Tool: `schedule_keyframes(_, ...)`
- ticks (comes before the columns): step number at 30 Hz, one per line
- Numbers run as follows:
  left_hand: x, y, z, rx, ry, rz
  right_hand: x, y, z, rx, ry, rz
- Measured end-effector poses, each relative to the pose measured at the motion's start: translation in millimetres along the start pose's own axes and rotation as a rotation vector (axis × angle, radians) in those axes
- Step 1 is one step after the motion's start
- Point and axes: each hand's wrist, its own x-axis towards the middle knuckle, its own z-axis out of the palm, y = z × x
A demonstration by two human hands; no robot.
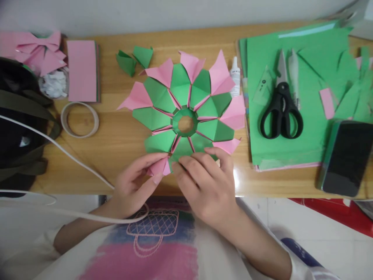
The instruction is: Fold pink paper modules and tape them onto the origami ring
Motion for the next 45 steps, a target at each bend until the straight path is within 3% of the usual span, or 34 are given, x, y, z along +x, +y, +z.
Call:
schedule_keyframes(24,5.1,3.5,5.2,0.027,0.012,0.070,2.8,-0.3,-2.4,0.002,-0.042,0.008)
schedule_keyframes(45,4.8,0.7,6.1,0.114,0.011,0.149,0.6,-8.0,-0.1,0.066,0.020,0.075)
